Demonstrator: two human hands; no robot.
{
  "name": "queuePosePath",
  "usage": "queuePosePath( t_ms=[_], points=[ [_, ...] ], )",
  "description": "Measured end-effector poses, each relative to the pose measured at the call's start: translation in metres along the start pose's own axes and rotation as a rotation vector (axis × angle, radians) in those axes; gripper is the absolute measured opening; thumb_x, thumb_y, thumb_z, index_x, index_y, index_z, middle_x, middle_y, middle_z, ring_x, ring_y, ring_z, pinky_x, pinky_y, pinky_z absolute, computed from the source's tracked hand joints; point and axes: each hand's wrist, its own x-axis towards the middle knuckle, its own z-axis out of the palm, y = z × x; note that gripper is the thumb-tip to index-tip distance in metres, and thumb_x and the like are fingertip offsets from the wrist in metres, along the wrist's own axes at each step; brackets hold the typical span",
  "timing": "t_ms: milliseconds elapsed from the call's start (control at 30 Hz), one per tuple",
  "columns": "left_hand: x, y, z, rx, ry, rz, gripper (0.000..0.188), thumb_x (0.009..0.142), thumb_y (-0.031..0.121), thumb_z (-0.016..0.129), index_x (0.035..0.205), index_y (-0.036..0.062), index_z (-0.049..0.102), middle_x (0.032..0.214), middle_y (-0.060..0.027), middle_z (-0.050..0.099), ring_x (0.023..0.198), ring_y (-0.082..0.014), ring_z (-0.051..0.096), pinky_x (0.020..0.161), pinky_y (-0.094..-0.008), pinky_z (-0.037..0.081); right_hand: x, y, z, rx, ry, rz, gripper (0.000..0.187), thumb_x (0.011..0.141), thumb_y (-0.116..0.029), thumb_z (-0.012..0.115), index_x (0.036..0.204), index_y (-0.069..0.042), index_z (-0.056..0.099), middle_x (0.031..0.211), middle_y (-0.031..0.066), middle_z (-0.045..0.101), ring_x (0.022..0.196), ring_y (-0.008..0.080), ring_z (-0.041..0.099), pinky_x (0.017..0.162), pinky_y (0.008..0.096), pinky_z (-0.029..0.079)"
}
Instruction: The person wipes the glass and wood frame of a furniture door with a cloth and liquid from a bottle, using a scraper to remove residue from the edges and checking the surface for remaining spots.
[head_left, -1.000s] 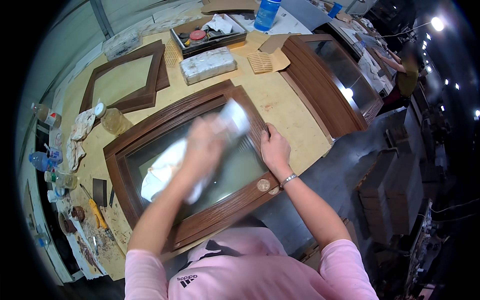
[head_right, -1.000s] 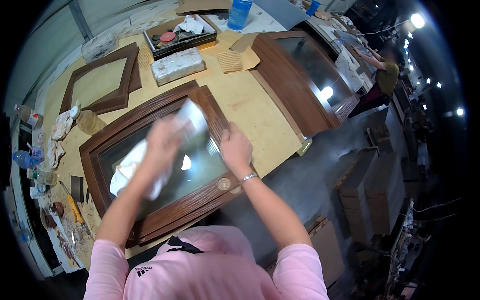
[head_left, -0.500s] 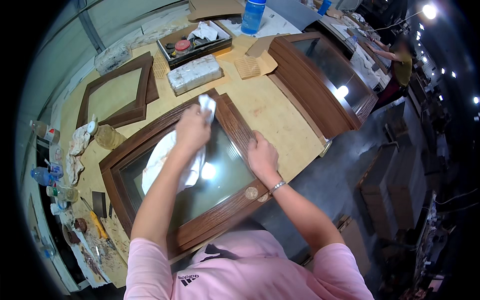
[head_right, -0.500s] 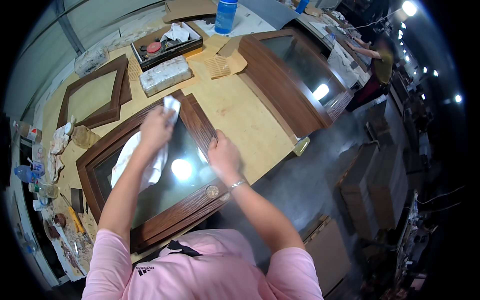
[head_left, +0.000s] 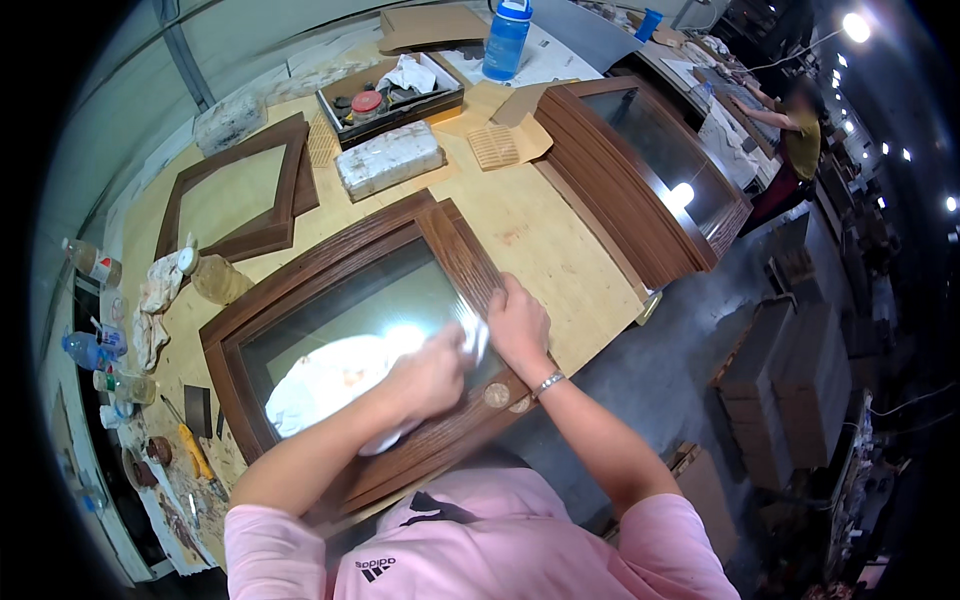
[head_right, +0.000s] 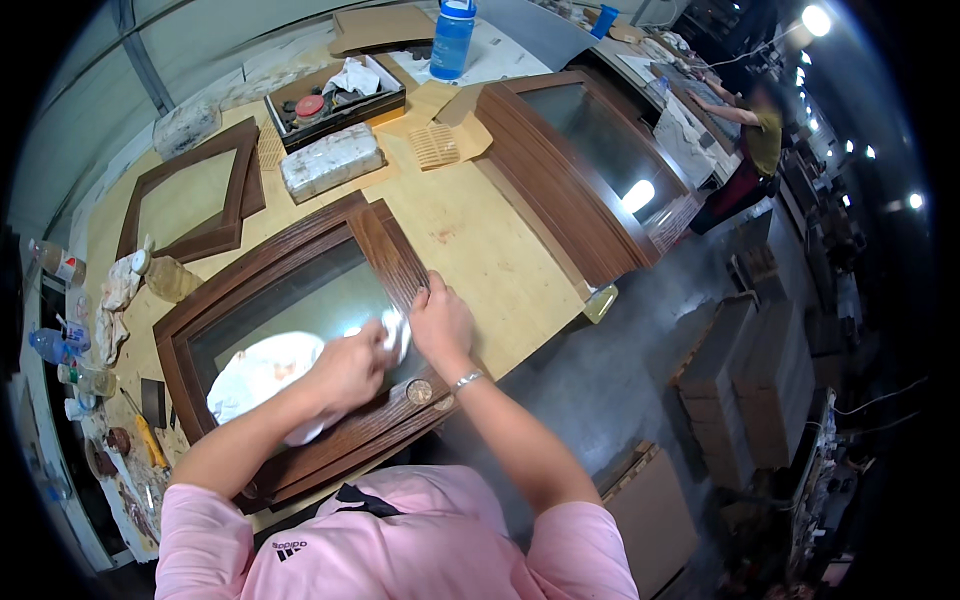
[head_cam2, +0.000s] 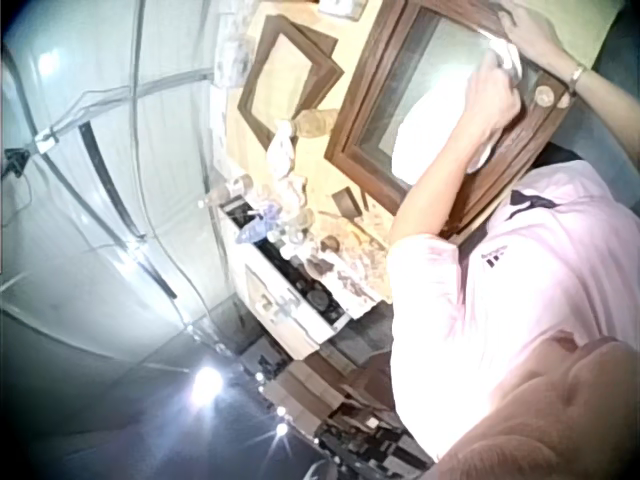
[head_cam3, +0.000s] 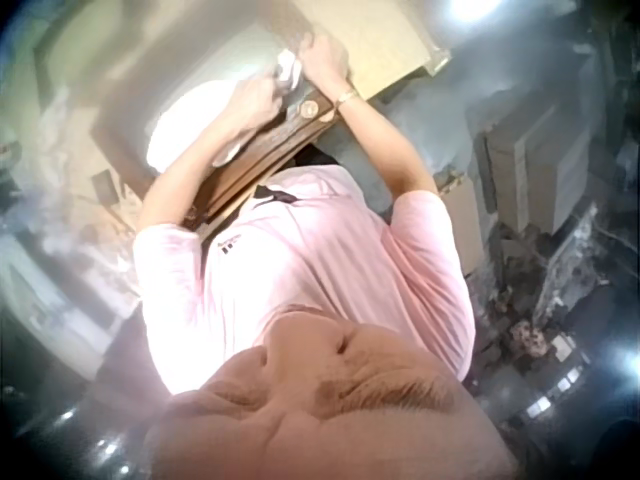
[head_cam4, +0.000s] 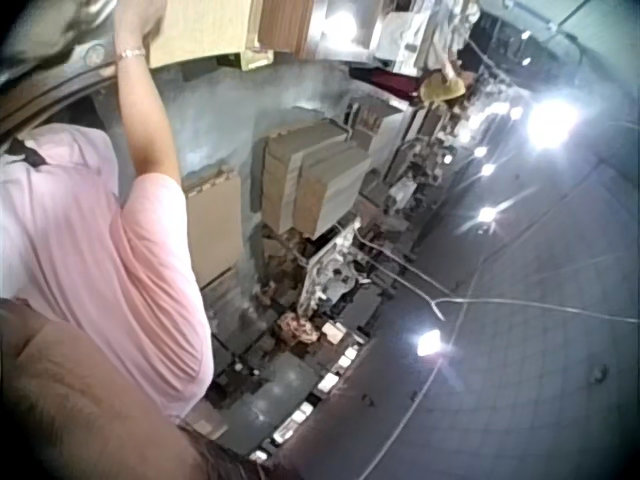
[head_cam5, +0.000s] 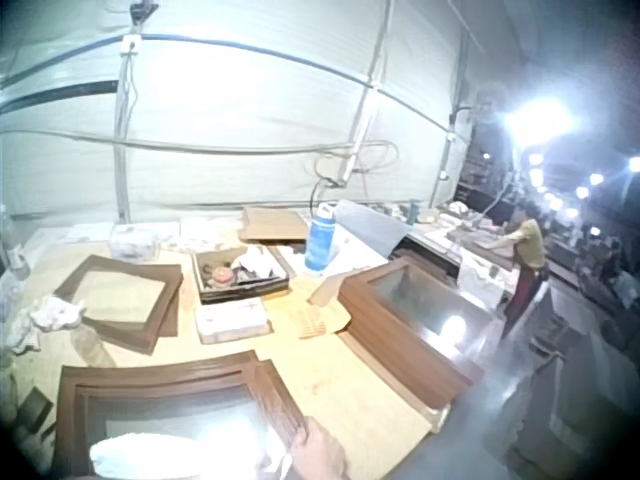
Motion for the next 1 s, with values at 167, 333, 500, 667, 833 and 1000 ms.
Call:
queuePosePath(
  t_ms=[167,333,500,667,833,1000],
  points=[
    [0.045,-0.017,-0.034,0.136,0.364,0.037,0.027,0.084,0.015,0.066,0.11,0.0089,0.072,0.129,-0.0122,0.059,0.112,-0.0316,0.056,0.094,-0.0442,0.046,-0.001,0.004,0.003,-0.073,-0.006,-0.059,0.039,0.095,-0.022,0.051,0.127,-0.001,0.06,0.098,0.0262,0.069,0.09,0.044,0.067,0.08,0.0528,0.053],
    [0.043,-0.093,-0.027,0.635,0.541,-0.185,0.046,0.082,0.013,0.067,0.127,0.0041,0.062,0.142,-0.0112,0.052,0.134,-0.0315,0.044,0.114,-0.0549,0.027,-0.001,-0.001,-0.001,-0.034,-0.023,-0.089,0.04,0.095,-0.024,0.05,0.126,0.0,0.059,0.099,0.0255,0.069,0.091,0.044,0.067,0.082,0.0532,0.052],
    [-0.121,-0.146,-0.058,0.731,0.583,-0.383,0.044,0.075,0.008,0.065,0.118,0.0022,0.066,0.132,-0.0148,0.06,0.131,-0.0322,0.049,0.115,-0.0559,0.026,-0.001,0.003,-0.003,-0.007,-0.004,-0.065,0.042,0.095,-0.024,0.05,0.128,-0.002,0.062,0.099,0.0274,0.07,0.094,0.0443,0.067,0.085,0.052,0.052],
    [-0.303,-0.199,-0.073,0.427,0.916,-0.815,0.028,0.085,0.006,0.057,0.11,-0.0031,0.066,0.109,-0.0159,0.066,0.096,-0.0281,0.062,0.087,-0.0401,0.047,-0.002,0.0,-0.001,-0.039,-0.041,-0.082,0.045,0.093,-0.026,0.054,0.129,0.0,0.057,0.105,0.0282,0.068,0.097,0.045,0.066,0.086,0.0532,0.051],
    [-0.339,-0.203,-0.061,-0.5,1.228,-0.896,0.031,0.095,0.01,0.049,0.118,-0.0073,0.061,0.09,-0.0105,0.064,0.068,-0.0152,0.056,0.061,-0.0324,0.047,-0.003,0.004,0.005,-0.035,-0.023,-0.219,0.058,0.085,-0.031,0.068,0.133,0.0,0.056,0.107,0.0244,0.066,0.1,0.0426,0.064,0.088,0.0504,0.05],
    [-0.235,-0.145,-0.044,0.152,0.988,-0.988,0.043,0.089,0.01,0.065,0.13,-0.0004,0.058,0.116,-0.0198,0.062,0.108,-0.0337,0.059,0.096,-0.0412,0.046,0.009,0.002,-0.009,-0.087,-0.061,-0.301,0.065,0.072,-0.032,0.082,0.126,-0.001,0.063,0.104,0.0191,0.063,0.098,0.0375,0.063,0.088,0.0453,0.051]
  ],
)
